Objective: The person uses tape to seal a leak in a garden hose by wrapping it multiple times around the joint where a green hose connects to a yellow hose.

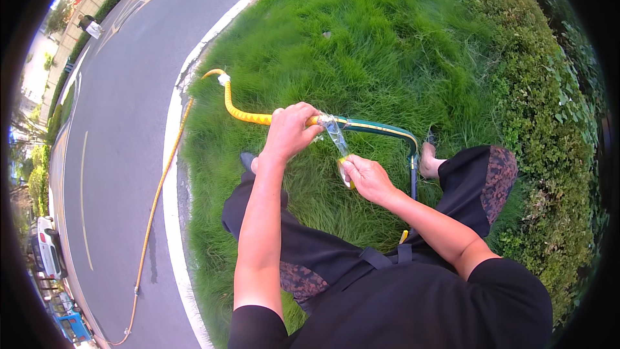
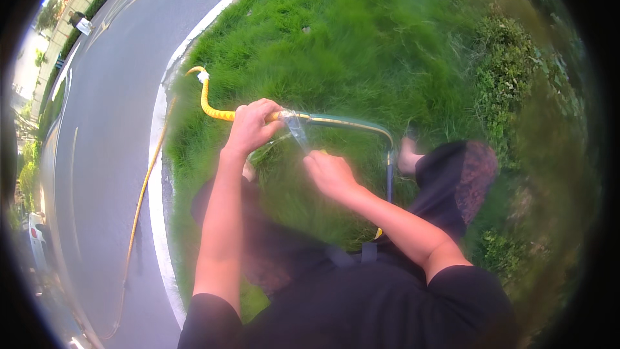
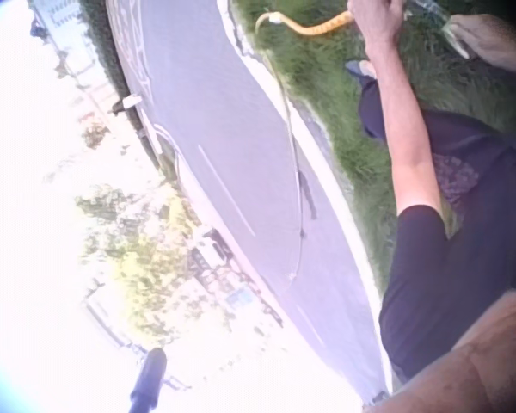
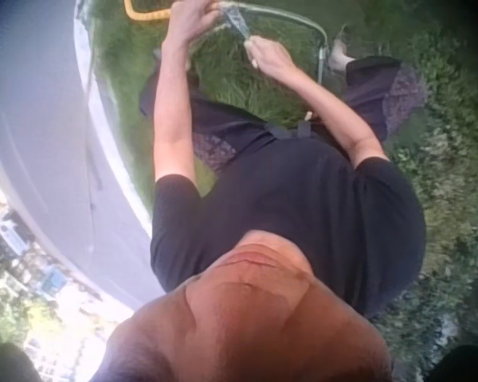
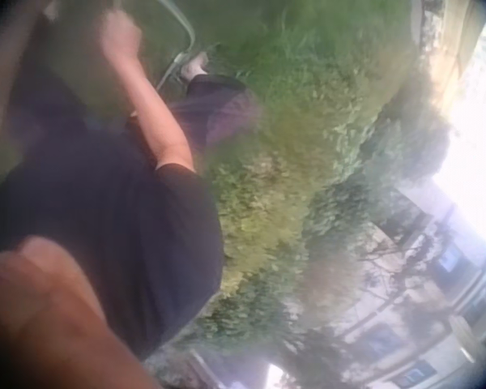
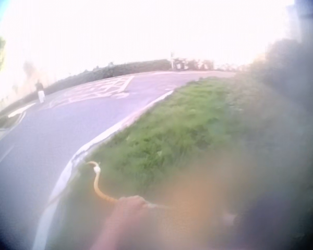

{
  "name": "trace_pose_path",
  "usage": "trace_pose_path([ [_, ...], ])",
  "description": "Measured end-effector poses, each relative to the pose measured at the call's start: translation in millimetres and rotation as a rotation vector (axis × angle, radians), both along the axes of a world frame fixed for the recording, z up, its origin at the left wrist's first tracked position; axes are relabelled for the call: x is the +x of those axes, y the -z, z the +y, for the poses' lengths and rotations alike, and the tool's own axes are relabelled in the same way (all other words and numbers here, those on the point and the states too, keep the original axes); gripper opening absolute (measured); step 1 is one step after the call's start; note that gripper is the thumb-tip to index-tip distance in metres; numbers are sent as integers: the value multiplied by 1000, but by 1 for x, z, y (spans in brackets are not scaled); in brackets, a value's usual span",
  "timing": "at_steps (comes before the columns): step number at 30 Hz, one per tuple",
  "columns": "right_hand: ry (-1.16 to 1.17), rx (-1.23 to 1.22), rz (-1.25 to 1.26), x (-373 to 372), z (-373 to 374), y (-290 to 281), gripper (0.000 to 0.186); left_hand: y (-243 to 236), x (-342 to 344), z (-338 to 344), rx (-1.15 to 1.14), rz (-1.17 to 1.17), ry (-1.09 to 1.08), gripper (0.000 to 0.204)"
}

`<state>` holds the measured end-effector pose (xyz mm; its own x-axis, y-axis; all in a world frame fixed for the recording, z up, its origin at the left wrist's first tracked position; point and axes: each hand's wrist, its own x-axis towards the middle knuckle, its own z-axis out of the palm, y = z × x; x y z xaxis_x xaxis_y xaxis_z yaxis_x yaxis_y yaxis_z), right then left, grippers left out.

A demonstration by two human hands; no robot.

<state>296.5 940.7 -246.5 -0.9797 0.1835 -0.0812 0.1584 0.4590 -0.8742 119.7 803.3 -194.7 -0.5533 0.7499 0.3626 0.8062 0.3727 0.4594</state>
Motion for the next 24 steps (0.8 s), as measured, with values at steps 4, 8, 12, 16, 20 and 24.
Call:
trace_pose_path([
  [4, -66, -192, 58, 14, -8, -39, 30, -1, -3, 10, 26, 48, 26, 16],
  [8, -65, -423, 191, 12, -35, -29, 29, 1, -3, 17, 41, 10, 36, 19],
  [12, -5, -809, 47, 5, -39, -48, 25, 17, -5, 7, 60, 32, -25, 18],
  [16, 185, -1256, 54, -12, -3, -100, 27, 0, -1, 5, 28, 50, -5, 18],
  [20, 270, -1488, 99, -38, 19, -131, 28, -6, 8, 4, 86, 45, 30, 22],
  [24, 169, -1689, 33, -68, 40, -134, 22, -4, 18, 6, 63, 55, 20, 20],
])
